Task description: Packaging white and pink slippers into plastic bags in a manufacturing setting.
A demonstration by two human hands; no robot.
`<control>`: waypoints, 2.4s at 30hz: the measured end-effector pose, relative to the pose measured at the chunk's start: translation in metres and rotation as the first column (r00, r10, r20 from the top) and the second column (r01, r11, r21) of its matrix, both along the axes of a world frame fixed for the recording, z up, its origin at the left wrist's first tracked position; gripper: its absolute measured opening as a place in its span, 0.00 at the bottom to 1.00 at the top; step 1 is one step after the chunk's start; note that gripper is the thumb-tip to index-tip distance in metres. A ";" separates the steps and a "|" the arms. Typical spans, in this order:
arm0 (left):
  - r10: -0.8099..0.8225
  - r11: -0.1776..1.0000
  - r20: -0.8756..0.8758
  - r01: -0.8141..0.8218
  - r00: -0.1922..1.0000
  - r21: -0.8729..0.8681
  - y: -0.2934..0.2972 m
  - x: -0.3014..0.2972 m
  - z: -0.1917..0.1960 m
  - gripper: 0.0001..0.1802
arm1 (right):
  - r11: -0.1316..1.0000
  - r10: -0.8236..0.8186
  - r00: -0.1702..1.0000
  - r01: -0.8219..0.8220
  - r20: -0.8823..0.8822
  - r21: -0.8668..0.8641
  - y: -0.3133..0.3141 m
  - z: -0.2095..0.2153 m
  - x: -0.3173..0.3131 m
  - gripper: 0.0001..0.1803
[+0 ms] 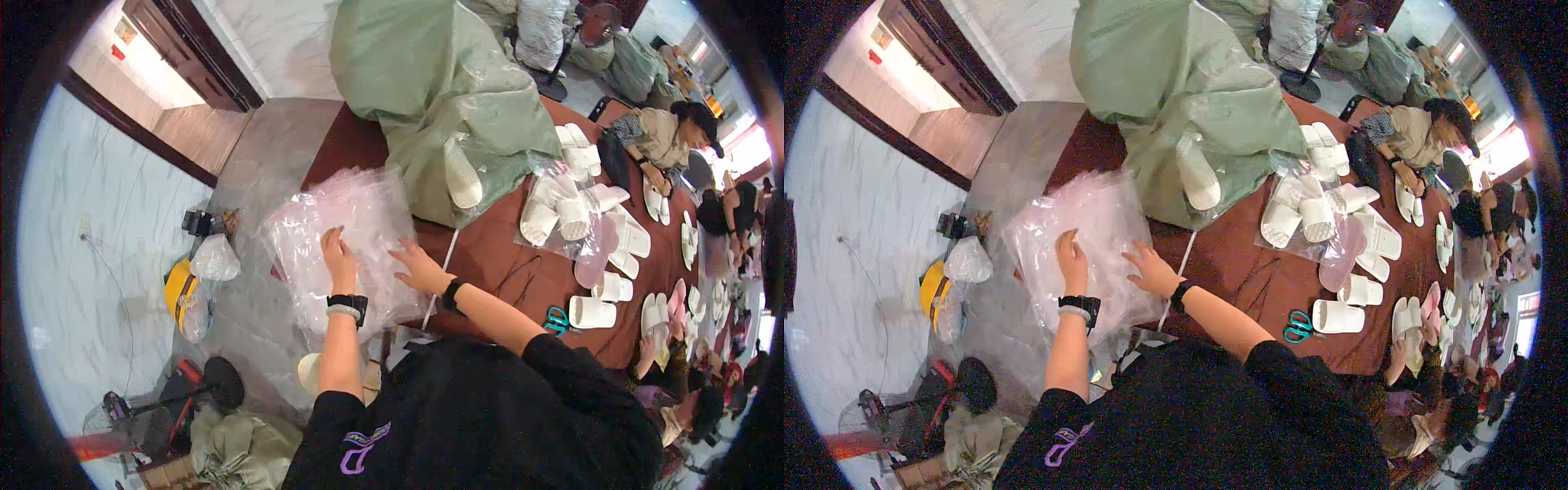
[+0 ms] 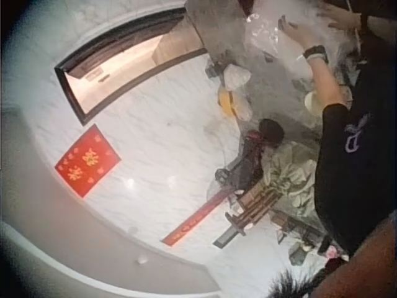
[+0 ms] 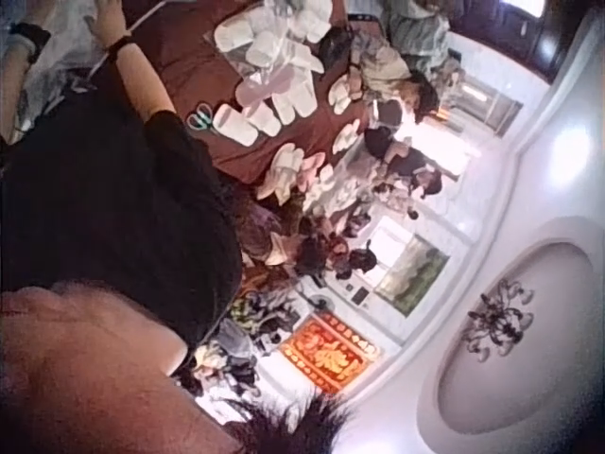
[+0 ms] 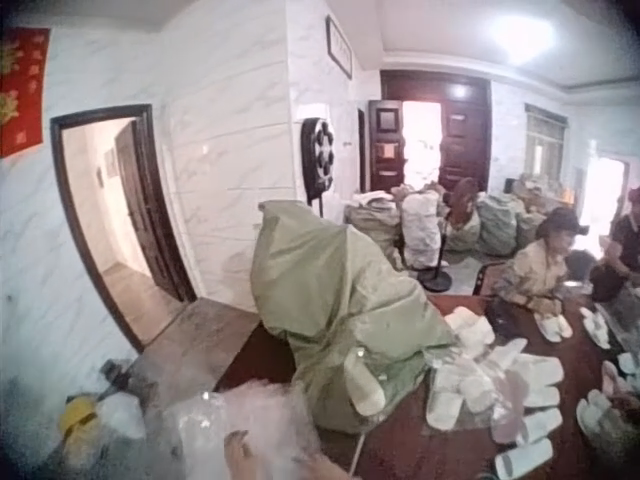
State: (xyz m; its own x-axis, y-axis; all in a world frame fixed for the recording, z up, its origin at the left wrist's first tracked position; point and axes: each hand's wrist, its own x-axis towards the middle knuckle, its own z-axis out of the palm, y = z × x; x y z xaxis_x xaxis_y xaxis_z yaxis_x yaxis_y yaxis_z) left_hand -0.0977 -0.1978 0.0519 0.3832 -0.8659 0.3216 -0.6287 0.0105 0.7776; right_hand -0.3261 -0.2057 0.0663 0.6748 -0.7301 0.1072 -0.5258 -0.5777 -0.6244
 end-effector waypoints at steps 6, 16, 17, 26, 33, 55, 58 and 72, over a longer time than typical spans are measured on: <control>0.100 0.889 0.360 -0.246 0.928 0.387 0.051 0.028 -0.012 0.41 | 0.884 -0.457 0.854 0.467 0.248 0.020 -0.016 -0.010 0.016 0.31; -0.117 0.829 0.349 -0.102 0.930 0.550 -0.004 -0.016 0.002 0.49 | 0.910 -0.408 0.892 0.379 0.194 0.170 -0.034 -0.064 0.046 0.35; -0.103 0.819 0.368 -0.131 0.924 0.558 -0.002 -0.013 0.001 0.50 | 0.912 -0.400 0.897 0.372 0.186 0.171 -0.032 -0.048 0.047 0.35; -0.182 0.844 0.264 0.013 0.947 0.537 -0.032 -0.002 -0.025 0.45 | 0.972 0.102 0.841 -0.197 -0.531 -0.127 -0.012 0.015 0.036 0.42; -0.146 0.943 -0.026 0.147 0.989 0.297 -0.005 0.084 -0.067 0.34 | 0.984 0.116 0.733 -0.178 -0.671 -0.024 -0.007 -0.009 0.048 0.61; 0.001 0.811 0.642 -0.376 0.767 0.447 0.088 0.025 0.008 0.45 | 0.517 -0.833 0.255 0.674 0.491 0.528 -0.030 -0.089 -0.170 0.27; -0.061 0.898 0.646 -0.241 0.761 0.369 0.092 0.032 -0.012 0.40 | 0.063 -0.732 -0.501 0.625 0.461 0.778 -0.037 -0.067 -0.261 0.29; -0.277 0.689 0.361 -0.078 0.890 0.721 0.054 -0.015 -0.009 0.61 | 0.410 -0.816 -0.073 0.626 0.573 0.664 -0.089 0.013 -0.388 0.09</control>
